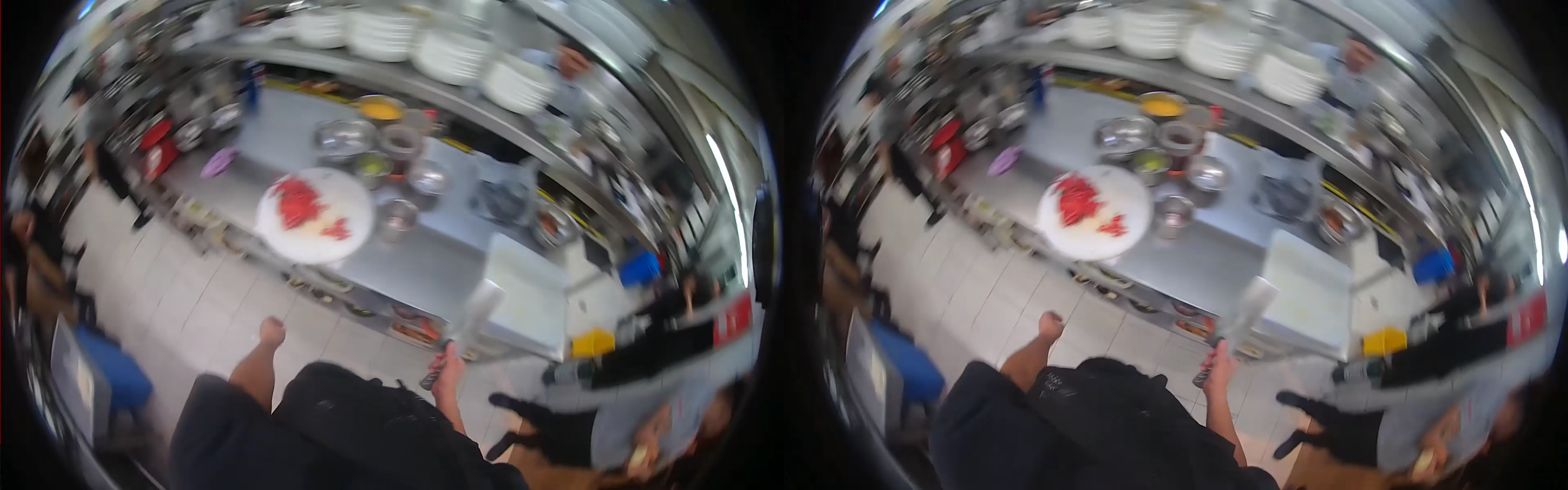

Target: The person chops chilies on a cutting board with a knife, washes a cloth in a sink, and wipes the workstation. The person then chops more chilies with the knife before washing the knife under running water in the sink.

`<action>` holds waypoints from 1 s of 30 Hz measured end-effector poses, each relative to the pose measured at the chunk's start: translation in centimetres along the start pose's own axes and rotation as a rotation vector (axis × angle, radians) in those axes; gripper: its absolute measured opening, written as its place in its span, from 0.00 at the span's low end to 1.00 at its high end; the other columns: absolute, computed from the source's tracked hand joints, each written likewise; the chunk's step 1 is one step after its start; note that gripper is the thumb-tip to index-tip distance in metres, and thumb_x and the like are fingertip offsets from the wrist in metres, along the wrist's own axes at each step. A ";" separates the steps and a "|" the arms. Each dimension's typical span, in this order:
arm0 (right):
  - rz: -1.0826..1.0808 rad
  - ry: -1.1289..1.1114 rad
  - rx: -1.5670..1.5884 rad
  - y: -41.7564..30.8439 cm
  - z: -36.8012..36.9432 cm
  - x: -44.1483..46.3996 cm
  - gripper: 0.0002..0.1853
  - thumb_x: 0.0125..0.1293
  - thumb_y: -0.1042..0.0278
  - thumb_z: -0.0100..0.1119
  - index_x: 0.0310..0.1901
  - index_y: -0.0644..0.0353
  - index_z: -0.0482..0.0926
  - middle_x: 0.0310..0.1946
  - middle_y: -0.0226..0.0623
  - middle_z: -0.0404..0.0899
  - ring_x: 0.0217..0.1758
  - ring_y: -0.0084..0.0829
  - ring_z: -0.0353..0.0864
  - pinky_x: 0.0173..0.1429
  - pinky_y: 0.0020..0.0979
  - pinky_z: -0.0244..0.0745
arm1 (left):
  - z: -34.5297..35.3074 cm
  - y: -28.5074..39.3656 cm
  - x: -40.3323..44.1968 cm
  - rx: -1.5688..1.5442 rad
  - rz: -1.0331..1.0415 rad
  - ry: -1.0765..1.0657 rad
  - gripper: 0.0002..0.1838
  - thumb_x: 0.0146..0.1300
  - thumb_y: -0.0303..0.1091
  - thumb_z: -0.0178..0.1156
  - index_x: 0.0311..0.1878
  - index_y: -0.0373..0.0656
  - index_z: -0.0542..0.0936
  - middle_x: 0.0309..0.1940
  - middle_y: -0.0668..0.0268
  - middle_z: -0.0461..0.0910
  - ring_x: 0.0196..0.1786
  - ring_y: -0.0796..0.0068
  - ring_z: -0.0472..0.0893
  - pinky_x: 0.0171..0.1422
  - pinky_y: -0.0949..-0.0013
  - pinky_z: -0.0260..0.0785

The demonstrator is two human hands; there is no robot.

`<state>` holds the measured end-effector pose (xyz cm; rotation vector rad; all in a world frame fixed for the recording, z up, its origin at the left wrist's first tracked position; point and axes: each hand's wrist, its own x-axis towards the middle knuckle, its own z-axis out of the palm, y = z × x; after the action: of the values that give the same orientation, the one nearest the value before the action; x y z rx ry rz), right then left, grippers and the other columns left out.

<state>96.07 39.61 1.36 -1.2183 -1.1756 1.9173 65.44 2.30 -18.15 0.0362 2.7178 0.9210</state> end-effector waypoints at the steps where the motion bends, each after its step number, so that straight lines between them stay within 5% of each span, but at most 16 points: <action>1: -0.028 0.091 0.042 -0.3 0.4 0.6 0.24 0.72 0.46 0.62 0.28 0.59 0.73 0.14 0.31 0.69 0.14 0.26 0.70 0.18 0.29 0.65 | -3.1 2.0 -0.5 0.108 -0.115 -0.122 0.15 0.54 0.30 0.64 0.46 0.40 0.85 0.45 0.46 0.84 0.53 0.47 0.84 0.59 0.52 0.76; 3: -0.039 0.041 -0.038 -0.8 0.3 1.2 0.25 0.72 0.46 0.62 0.27 0.60 0.73 0.14 0.31 0.69 0.14 0.25 0.70 0.18 0.28 0.64 | -6.9 1.4 -1.4 0.192 -0.250 -0.240 0.18 0.57 0.35 0.65 0.50 0.40 0.83 0.52 0.45 0.83 0.57 0.46 0.82 0.62 0.52 0.75; 8: -0.218 0.103 -0.308 -3.0 1.9 0.2 0.24 0.71 0.49 0.63 0.28 0.62 0.74 0.16 0.31 0.70 0.14 0.22 0.68 0.18 0.26 0.61 | -12.1 -3.2 9.0 0.225 -0.373 0.181 0.14 0.62 0.31 0.57 0.48 0.37 0.82 0.50 0.47 0.83 0.56 0.47 0.82 0.59 0.50 0.76; 10: -0.311 0.050 -0.392 -2.6 3.3 -0.1 0.22 0.71 0.52 0.64 0.28 0.62 0.74 0.16 0.30 0.71 0.14 0.20 0.67 0.18 0.26 0.60 | -15.5 -0.4 14.8 0.143 -0.193 0.537 0.13 0.64 0.28 0.54 0.48 0.38 0.82 0.48 0.49 0.81 0.55 0.48 0.80 0.60 0.52 0.74; 14: -0.347 0.039 -0.430 -0.4 7.4 -1.2 0.21 0.70 0.53 0.66 0.29 0.63 0.74 0.16 0.30 0.70 0.14 0.19 0.67 0.18 0.25 0.59 | -24.8 7.2 28.5 0.051 0.201 0.714 0.17 0.59 0.24 0.55 0.51 0.37 0.82 0.52 0.52 0.80 0.58 0.47 0.76 0.64 0.53 0.70; 19: -0.124 0.392 -0.534 1.4 15.8 -4.2 0.24 0.69 0.48 0.67 0.29 0.63 0.75 0.15 0.30 0.70 0.13 0.20 0.66 0.17 0.26 0.58 | -32.0 12.2 41.3 0.419 0.423 0.574 0.23 0.58 0.25 0.58 0.59 0.44 0.80 0.64 0.57 0.75 0.68 0.50 0.71 0.71 0.50 0.65; 21: -0.117 0.340 -0.527 1.9 17.1 -4.1 0.24 0.69 0.48 0.67 0.29 0.63 0.76 0.14 0.30 0.70 0.13 0.20 0.67 0.17 0.26 0.58 | -33.2 15.1 44.4 0.500 0.590 0.582 0.22 0.59 0.26 0.58 0.58 0.48 0.81 0.65 0.58 0.75 0.70 0.52 0.71 0.71 0.50 0.66; 24: -0.115 0.343 -0.469 2.1 19.4 -4.7 0.24 0.69 0.49 0.66 0.27 0.63 0.77 0.12 0.28 0.70 0.13 0.20 0.67 0.17 0.26 0.59 | -32.9 15.3 48.8 0.662 0.552 0.365 0.27 0.63 0.30 0.57 0.67 0.56 0.75 0.65 0.61 0.76 0.69 0.52 0.72 0.69 0.52 0.70; 25: -0.088 0.290 -0.508 1.5 20.0 -4.7 0.23 0.69 0.50 0.66 0.26 0.63 0.77 0.12 0.27 0.70 0.13 0.19 0.68 0.17 0.26 0.59 | -32.0 13.6 51.0 0.536 0.671 0.360 0.21 0.67 0.33 0.52 0.62 0.55 0.80 0.63 0.64 0.78 0.65 0.57 0.76 0.73 0.55 0.66; 27: -0.153 0.304 -0.544 1.0 21.1 -4.5 0.20 0.71 0.56 0.64 0.26 0.63 0.78 0.13 0.27 0.70 0.12 0.19 0.67 0.17 0.27 0.60 | -32.3 11.5 51.5 0.362 0.844 0.374 0.25 0.69 0.33 0.52 0.69 0.56 0.74 0.63 0.69 0.80 0.62 0.55 0.78 0.72 0.55 0.68; 29: -0.162 0.352 -0.527 0.8 21.9 -5.2 0.20 0.71 0.56 0.64 0.25 0.63 0.78 0.13 0.27 0.70 0.12 0.19 0.67 0.17 0.27 0.60 | -34.5 8.9 49.6 0.523 0.450 0.351 0.19 0.71 0.33 0.52 0.63 0.49 0.78 0.55 0.57 0.82 0.57 0.50 0.80 0.63 0.51 0.72; 30: -0.154 0.372 -0.485 1.0 22.3 -5.4 0.20 0.71 0.56 0.64 0.25 0.63 0.78 0.13 0.27 0.70 0.12 0.19 0.67 0.17 0.27 0.60 | -33.5 3.6 52.0 0.431 0.411 0.506 0.18 0.70 0.33 0.52 0.60 0.42 0.79 0.51 0.52 0.82 0.53 0.49 0.80 0.58 0.50 0.73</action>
<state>78.07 26.49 7.03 -1.5939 -1.5178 1.2546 6.40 -9.02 -3.29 0.5301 3.4184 0.4506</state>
